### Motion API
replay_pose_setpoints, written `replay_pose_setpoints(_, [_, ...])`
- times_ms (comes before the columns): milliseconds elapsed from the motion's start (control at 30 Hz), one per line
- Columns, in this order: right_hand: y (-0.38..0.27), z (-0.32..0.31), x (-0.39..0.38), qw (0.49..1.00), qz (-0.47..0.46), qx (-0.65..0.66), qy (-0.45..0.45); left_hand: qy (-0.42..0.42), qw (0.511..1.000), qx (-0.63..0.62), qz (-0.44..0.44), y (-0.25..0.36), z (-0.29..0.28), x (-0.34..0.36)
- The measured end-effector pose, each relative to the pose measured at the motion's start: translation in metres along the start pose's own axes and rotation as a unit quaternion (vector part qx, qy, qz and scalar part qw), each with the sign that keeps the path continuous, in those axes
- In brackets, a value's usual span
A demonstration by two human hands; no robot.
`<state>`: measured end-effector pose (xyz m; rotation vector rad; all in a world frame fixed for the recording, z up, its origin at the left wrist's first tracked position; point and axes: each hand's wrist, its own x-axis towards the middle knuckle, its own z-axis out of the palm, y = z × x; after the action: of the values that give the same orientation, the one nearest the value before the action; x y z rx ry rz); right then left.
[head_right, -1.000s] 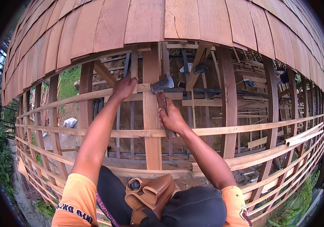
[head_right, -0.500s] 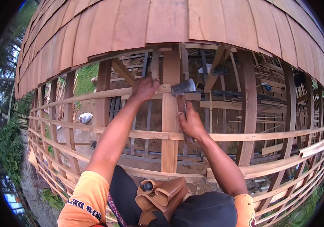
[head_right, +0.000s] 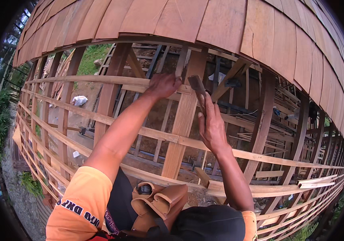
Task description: The person measures distances on wooden roof rafters using a tape measure and hammers wooden shingles onto the roof frame using a hammer.
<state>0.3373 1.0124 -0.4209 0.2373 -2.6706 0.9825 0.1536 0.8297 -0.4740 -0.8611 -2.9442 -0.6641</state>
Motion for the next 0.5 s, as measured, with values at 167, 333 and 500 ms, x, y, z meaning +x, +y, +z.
replay_pose_setpoints(167, [-0.007,-0.027,0.014,0.998,0.012,-0.041,-0.046,-0.048,0.998,0.028,0.008,0.032,-0.007,0.012])
replay_pose_setpoints(333, [-0.019,-0.026,0.032,0.970,0.093,-0.120,-0.192,0.003,1.000,0.001,0.009,0.013,0.001,0.006])
replay_pose_setpoints(500, [-0.058,-0.052,0.034,0.989,-0.121,-0.062,0.054,0.012,0.999,-0.019,0.028,0.006,0.005,0.002])
